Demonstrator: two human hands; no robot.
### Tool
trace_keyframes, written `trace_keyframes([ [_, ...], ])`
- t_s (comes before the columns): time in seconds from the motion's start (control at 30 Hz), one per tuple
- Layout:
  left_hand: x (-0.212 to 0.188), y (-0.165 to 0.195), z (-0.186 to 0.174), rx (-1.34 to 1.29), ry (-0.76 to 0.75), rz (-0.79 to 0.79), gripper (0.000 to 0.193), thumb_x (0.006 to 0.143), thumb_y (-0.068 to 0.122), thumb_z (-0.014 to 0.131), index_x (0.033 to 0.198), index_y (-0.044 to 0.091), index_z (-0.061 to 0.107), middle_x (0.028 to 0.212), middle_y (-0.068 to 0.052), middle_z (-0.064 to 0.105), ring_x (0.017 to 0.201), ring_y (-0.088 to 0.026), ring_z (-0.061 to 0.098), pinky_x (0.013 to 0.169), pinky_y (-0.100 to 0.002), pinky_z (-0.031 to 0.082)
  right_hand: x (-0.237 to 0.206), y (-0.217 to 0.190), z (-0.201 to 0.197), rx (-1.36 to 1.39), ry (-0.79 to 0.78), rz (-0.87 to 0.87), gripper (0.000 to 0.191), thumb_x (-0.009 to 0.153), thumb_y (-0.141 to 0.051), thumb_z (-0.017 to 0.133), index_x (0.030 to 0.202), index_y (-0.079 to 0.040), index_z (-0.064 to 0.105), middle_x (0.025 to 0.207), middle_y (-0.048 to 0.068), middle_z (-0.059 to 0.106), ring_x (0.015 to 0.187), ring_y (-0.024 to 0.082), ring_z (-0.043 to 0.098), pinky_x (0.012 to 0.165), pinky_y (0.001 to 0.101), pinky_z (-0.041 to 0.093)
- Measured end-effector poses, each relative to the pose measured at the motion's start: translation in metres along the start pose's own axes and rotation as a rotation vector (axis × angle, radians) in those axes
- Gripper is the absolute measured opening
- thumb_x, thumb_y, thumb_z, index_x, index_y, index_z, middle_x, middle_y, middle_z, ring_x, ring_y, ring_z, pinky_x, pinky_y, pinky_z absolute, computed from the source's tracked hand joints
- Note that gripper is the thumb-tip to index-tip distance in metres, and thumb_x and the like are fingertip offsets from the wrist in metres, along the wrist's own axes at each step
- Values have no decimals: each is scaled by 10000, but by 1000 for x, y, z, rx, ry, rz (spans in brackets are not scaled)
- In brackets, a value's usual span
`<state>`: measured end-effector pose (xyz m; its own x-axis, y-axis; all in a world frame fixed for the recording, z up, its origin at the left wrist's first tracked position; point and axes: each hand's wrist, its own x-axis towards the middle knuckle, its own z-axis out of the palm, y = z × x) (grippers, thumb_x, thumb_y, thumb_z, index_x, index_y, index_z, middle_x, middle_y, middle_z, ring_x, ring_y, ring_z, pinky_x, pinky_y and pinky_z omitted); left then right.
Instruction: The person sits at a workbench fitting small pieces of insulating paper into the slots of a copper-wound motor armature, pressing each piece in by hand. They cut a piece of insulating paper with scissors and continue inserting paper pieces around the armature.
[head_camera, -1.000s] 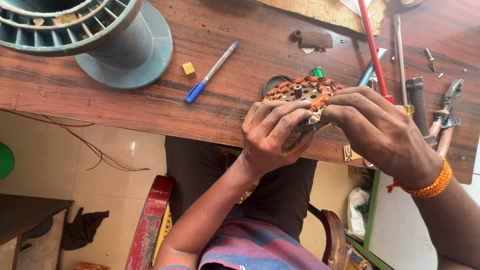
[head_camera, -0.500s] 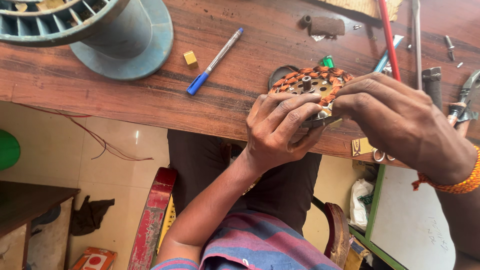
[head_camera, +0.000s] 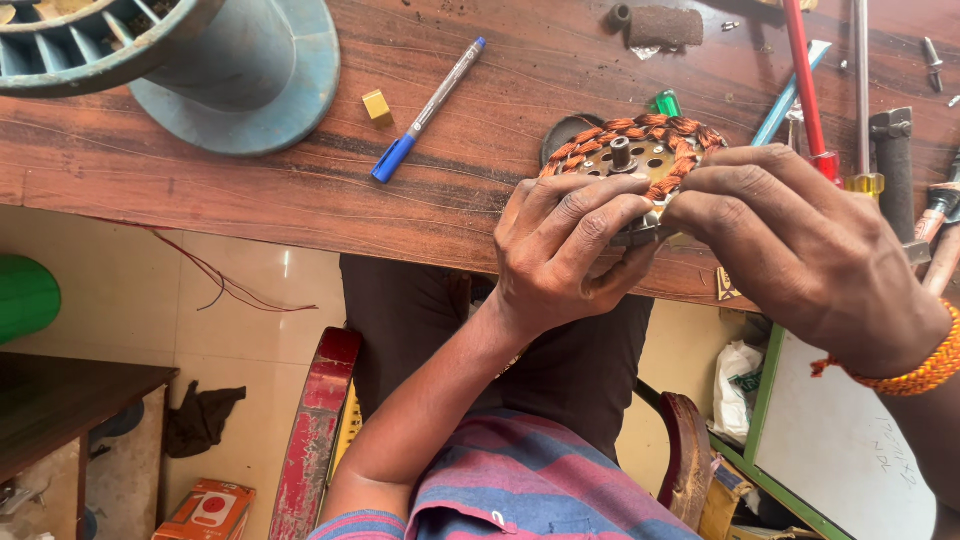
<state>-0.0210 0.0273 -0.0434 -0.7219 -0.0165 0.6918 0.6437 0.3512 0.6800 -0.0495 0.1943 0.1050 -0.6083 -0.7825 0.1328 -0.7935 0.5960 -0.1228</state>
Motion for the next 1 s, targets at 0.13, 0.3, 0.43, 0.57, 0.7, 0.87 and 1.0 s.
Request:
trace_keyframes([
  [0.13, 0, 1, 1, 17, 4, 1, 390, 886, 140, 859, 1218, 130, 655, 1274, 2, 684, 1121, -215, 677, 922, -352, 554, -2, -3, 1, -12, 39, 10, 341, 769, 9, 668, 1109, 40, 664, 1094, 184, 684, 1056, 377, 681, 841, 441, 582],
  [0.3, 0, -1, 4, 6, 39, 20, 383, 888, 153, 877, 1187, 133, 638, 1268, -4, 686, 1112, -231, 680, 908, -356, 549, -11, 2, 0, 109, 55, 44, 331, 784, 46, 677, 1115, 30, 672, 1059, 175, 692, 1041, 368, 699, 859, 454, 595],
  [0.43, 6, 3, 1, 15, 36, 19, 386, 872, 159, 878, 1174, 146, 638, 1248, -7, 695, 1100, -236, 680, 904, -357, 550, -28, 8, 9, 216, 256, 135, 128, 948, 71, 676, 1051, 5, 640, 1030, 159, 715, 958, 284, 743, 810, 364, 618],
  [0.57, 11, 26, -12, 36, 105, 110, 347, 832, 181, 850, 1097, 137, 630, 1148, -73, 696, 1041, -308, 622, 924, -445, 519, -56, 16, 18, 353, 435, 330, 88, 974, 69, 639, 947, 22, 570, 962, 148, 754, 790, 205, 746, 665, 286, 570],
  [0.7, -8, 64, -30, -335, -53, -254, 264, 939, 141, 821, 1135, 104, 648, 1061, -21, 742, 971, -151, 686, 836, -311, 549, -83, 19, 36, 442, 528, 181, 90, 913, 111, 594, 928, 28, 563, 863, 141, 715, 725, 240, 738, 655, 316, 588],
  [0.87, -22, 73, -25, -1134, -292, -1026, 328, 932, 99, 784, 1229, 3, 684, 1045, -42, 753, 917, -58, 688, 735, -203, 552, -101, 0, 38, 433, 470, 2, 174, 828, 34, 716, 981, 4, 637, 873, 175, 723, 752, 305, 743, 646, 363, 589],
  [1.0, -28, 87, -15, -1018, -304, -1022, 253, 931, 73, 789, 1158, -15, 722, 988, -35, 736, 815, -56, 658, 664, -217, 532, -107, -18, 40, 442, 467, -29, 224, 792, -6, 730, 1007, -12, 667, 886, 178, 744, 811, 316, 764, 676, 379, 601],
])
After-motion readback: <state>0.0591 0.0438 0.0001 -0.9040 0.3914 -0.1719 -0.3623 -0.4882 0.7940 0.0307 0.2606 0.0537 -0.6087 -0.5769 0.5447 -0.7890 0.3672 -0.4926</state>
